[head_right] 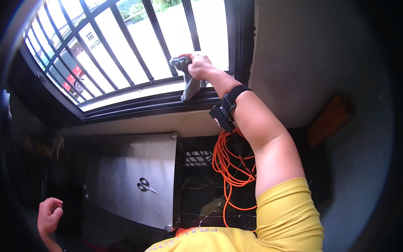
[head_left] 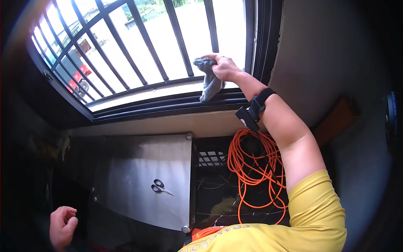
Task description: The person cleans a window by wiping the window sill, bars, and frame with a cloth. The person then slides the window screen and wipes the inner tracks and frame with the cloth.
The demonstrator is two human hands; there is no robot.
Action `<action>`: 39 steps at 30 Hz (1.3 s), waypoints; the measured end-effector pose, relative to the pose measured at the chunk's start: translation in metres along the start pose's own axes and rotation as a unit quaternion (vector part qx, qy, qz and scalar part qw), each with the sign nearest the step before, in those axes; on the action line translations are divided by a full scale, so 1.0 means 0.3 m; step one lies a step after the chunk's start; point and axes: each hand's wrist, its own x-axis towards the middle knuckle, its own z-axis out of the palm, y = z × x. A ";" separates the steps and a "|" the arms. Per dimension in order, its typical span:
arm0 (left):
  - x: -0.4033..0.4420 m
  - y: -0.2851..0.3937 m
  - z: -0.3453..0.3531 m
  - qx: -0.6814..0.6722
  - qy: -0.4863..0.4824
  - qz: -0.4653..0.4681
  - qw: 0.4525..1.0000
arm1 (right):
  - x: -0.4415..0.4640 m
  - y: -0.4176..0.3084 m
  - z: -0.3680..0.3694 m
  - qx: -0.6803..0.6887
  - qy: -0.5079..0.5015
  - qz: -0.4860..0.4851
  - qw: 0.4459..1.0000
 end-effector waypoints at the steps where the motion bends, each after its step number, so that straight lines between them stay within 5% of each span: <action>1: 0.049 0.044 -0.016 0.008 0.011 0.012 1.000 | 0.008 -0.012 -0.013 0.060 0.024 -0.012 0.998; 8: 0.581 0.428 0.380 -0.285 -0.072 0.182 0.938 | 0.038 -0.141 -0.042 0.473 0.055 -0.012 0.879; 12: 0.856 0.683 0.698 -0.493 -0.155 0.203 0.832 | 0.054 -0.143 -0.011 0.623 0.001 0.008 0.782; 15: 1.024 0.832 0.814 -0.524 -0.014 0.244 0.816 | 0.058 -0.110 0.018 0.631 -0.047 0.012 0.775; 18: 1.157 0.885 0.810 -0.455 0.076 0.219 0.860 | 0.051 -0.095 0.032 0.571 -0.063 0.022 0.818; 20: 1.205 0.902 0.782 -0.434 0.020 0.223 0.873 | 0.091 -0.073 0.048 0.553 -0.069 0.027 0.830; 22: 1.253 0.898 0.788 -0.565 -0.279 0.256 0.733 | 0.130 -0.058 0.060 0.515 -0.098 0.042 0.851; 26: 1.327 0.924 0.775 -0.747 -0.256 0.264 0.554 | 0.148 -0.040 0.062 0.302 -0.082 0.011 0.950; 28: 1.340 0.916 0.730 -0.779 -0.215 0.250 0.533 | 0.184 0.072 0.079 0.166 -0.181 0.055 0.968; 30: 1.349 0.903 0.704 -0.764 -0.177 0.255 0.566 | 0.180 0.086 0.106 0.069 -0.206 0.080 0.973; 34: 1.418 0.787 0.656 -0.713 -0.123 0.287 0.628 | 0.169 0.080 0.062 -0.212 0.116 -0.062 0.968; 38: 1.479 0.683 0.686 -0.524 -0.047 0.342 0.778 | 0.110 0.068 -0.016 -0.301 0.247 -0.122 0.913; 39: 1.456 0.672 0.706 -0.369 0.041 0.334 0.866 | 0.091 0.076 -0.014 -0.300 0.247 -0.123 0.913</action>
